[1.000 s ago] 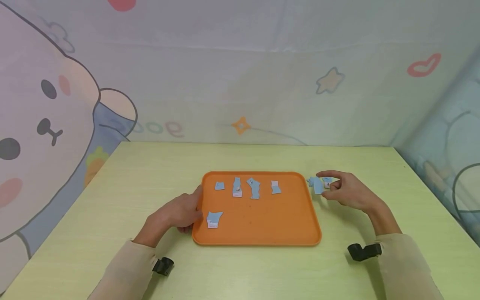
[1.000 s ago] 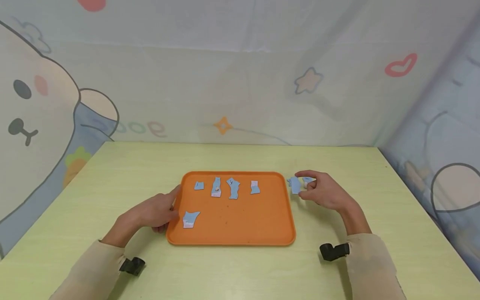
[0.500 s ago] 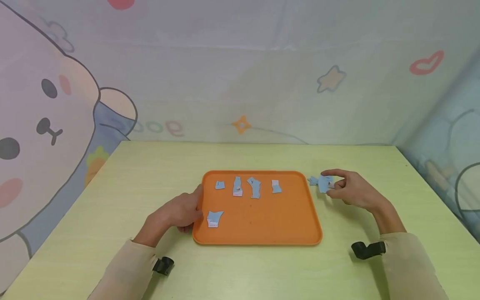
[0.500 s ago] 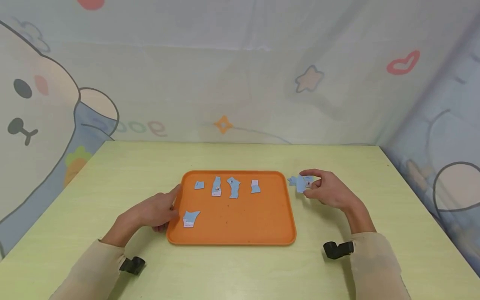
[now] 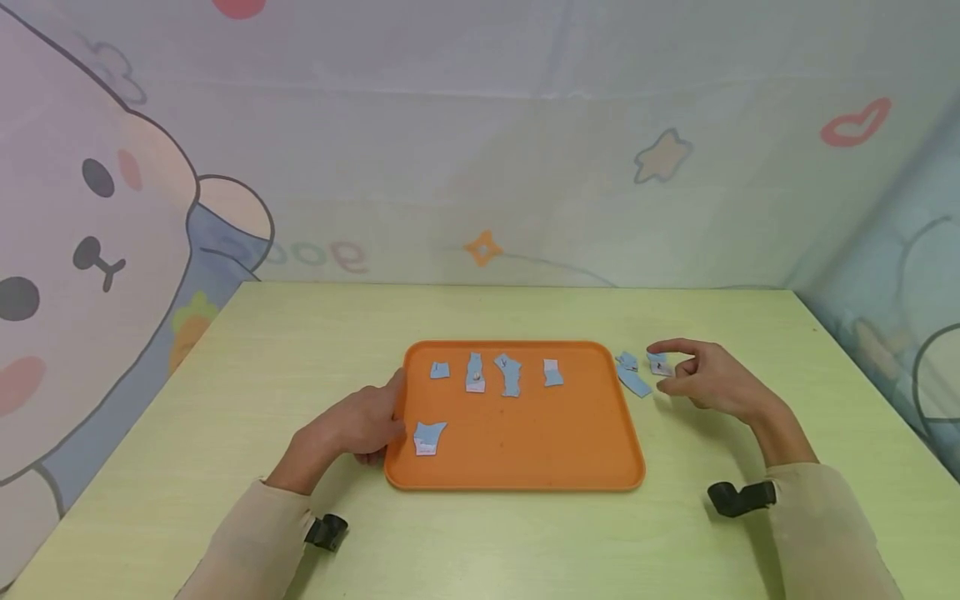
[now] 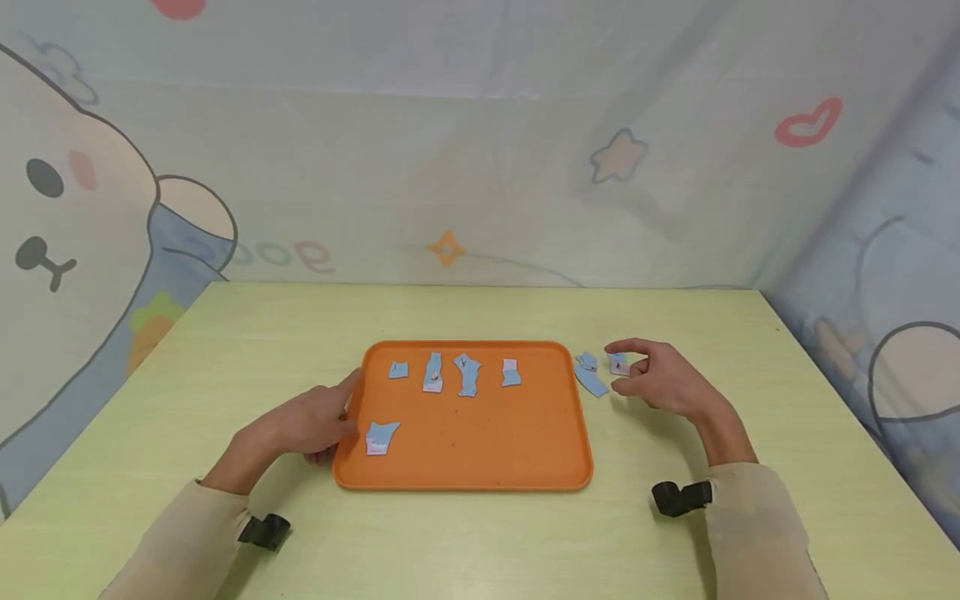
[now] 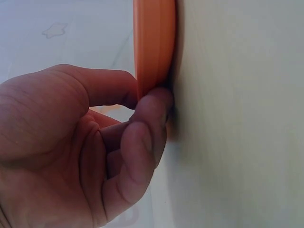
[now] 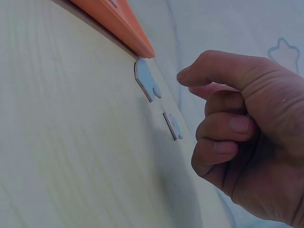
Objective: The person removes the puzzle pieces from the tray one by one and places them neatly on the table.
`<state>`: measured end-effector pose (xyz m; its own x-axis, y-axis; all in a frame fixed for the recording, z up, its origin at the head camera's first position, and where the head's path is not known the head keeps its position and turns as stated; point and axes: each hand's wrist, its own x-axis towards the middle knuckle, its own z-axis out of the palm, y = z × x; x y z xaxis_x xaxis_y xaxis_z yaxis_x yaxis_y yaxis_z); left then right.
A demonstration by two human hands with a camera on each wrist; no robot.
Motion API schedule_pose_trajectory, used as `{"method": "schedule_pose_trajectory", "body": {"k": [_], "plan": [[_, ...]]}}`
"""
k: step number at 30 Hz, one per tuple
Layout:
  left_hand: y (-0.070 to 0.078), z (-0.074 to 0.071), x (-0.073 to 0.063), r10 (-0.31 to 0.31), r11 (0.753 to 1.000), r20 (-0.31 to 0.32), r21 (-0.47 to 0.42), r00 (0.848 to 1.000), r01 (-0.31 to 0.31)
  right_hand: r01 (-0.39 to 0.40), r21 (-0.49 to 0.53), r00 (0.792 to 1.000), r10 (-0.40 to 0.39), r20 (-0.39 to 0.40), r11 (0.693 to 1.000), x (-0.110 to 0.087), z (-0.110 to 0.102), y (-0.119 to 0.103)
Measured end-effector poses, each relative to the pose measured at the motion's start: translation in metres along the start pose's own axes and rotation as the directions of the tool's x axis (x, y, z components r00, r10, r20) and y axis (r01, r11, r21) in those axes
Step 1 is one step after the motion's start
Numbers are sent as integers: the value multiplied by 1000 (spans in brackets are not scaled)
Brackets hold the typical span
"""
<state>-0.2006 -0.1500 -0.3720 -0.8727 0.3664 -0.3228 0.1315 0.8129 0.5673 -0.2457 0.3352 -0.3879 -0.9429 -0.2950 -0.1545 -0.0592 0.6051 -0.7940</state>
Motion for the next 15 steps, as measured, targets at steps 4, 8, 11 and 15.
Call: {"method": "schedule_pose_trajectory", "body": {"k": [4, 8, 11, 15], "plan": [[0, 0, 0, 13, 1000, -2, -8, 1000, -13, 11, -68, 1000, -10, 22, 998, 3, 5, 0], [0, 0, -1, 8, 1000, 0, -10, 1000, -8, 34, -145, 999, -33, 8, 989, 8, 12, -3], [0, 0, -1, 5, 1000, -4, -5, 1000, -5, 39, -195, 998, -46, -36, 980, 11, 15, -5], [0, 0, -1, 3, 1000, -6, 0, 1000, -3, 26, -259, 996, -47, -76, 966, 15, 21, -8]]}}
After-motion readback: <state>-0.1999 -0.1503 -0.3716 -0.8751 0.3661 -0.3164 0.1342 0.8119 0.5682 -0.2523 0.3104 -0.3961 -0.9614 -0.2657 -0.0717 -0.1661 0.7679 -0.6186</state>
